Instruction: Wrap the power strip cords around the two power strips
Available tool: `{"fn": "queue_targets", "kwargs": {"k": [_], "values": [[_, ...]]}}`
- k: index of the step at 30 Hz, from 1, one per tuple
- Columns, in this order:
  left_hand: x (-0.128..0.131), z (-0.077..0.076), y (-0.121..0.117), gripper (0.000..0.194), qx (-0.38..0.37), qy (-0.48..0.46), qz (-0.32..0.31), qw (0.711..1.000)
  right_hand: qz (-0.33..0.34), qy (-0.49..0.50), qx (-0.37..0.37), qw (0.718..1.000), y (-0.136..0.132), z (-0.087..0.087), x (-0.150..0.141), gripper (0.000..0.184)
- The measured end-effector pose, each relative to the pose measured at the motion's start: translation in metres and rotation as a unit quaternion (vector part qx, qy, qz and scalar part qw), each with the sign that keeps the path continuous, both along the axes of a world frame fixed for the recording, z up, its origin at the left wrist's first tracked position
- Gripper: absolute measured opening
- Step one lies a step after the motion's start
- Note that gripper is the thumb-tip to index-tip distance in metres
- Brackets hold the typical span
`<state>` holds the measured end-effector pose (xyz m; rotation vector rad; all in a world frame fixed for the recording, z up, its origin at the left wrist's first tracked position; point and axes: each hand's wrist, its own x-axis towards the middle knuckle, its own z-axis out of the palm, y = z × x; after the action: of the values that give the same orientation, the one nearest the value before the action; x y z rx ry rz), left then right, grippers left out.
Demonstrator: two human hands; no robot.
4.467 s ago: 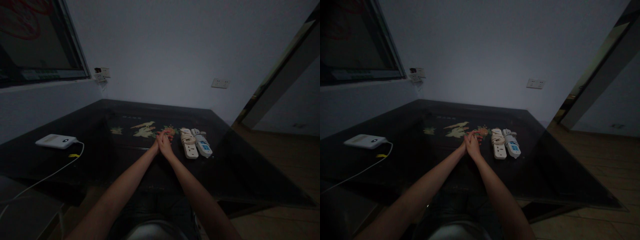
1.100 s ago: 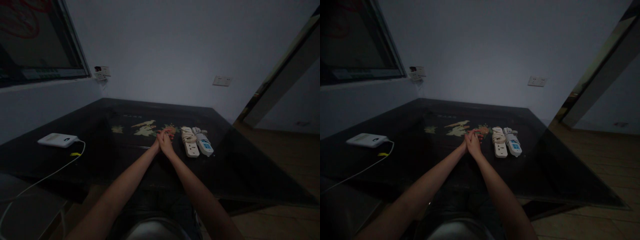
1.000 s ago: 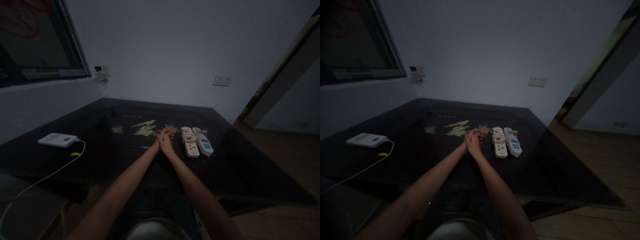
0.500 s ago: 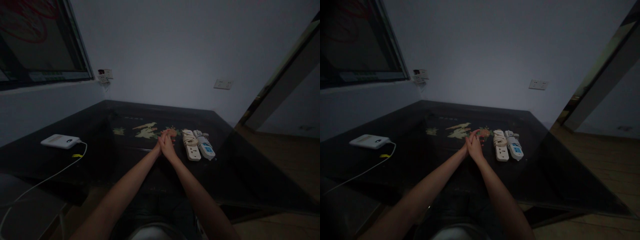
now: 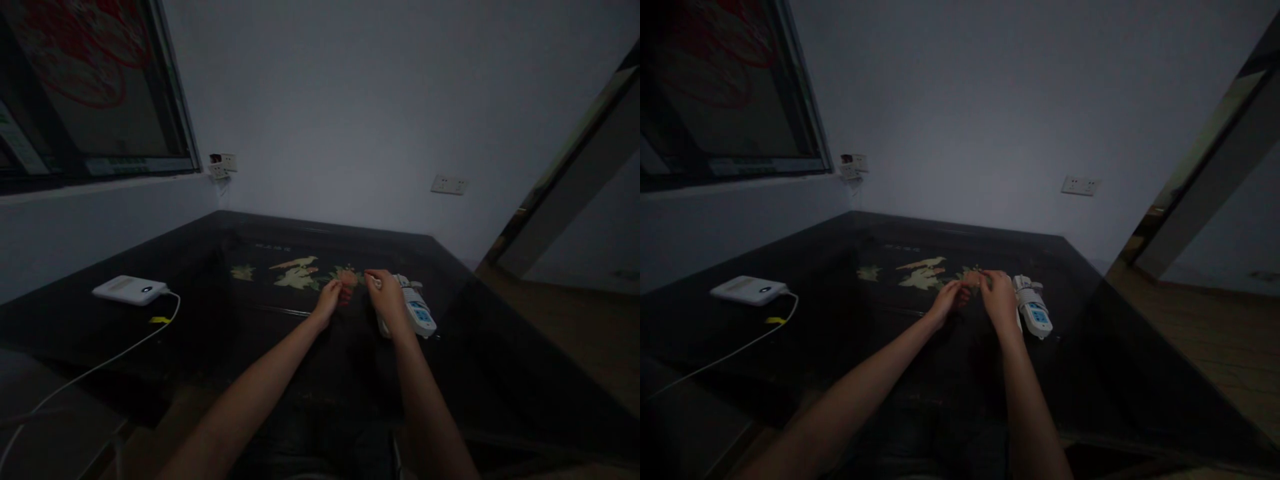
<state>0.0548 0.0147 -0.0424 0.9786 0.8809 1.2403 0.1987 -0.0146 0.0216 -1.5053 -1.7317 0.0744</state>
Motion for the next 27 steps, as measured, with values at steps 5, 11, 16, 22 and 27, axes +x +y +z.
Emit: {"fn": "queue_targets", "kwargs": {"k": [5, 11, 16, 22, 27], "values": [[0.004, 0.002, -0.012, 0.011, -0.005, 0.033, -0.046, 0.998, -0.111, -0.028, -0.027, 0.993, 0.001, -0.003, 0.047, 0.037], [0.011, 0.002, -0.019, 0.01, -0.003, 0.063, -0.084, 0.994, -0.15, -0.067, -0.084, 0.983, -0.002, -0.021, 0.04, 0.042], [0.011, 0.004, -0.021, 0.01, 0.0, 0.076, -0.094, 0.993, -0.164, -0.141, -0.14, 0.966, -0.01, -0.021, 0.023, 0.054], [0.011, 0.007, -0.023, 0.011, -0.001, 0.076, -0.097, 0.992, -0.171, -0.197, -0.175, 0.949, -0.016, -0.022, 0.013, 0.068], [0.01, 0.007, -0.022, 0.009, 0.0, 0.076, -0.098, 0.992, -0.159, -0.2, -0.164, 0.953, -0.013, -0.027, 0.012, 0.069]]}}
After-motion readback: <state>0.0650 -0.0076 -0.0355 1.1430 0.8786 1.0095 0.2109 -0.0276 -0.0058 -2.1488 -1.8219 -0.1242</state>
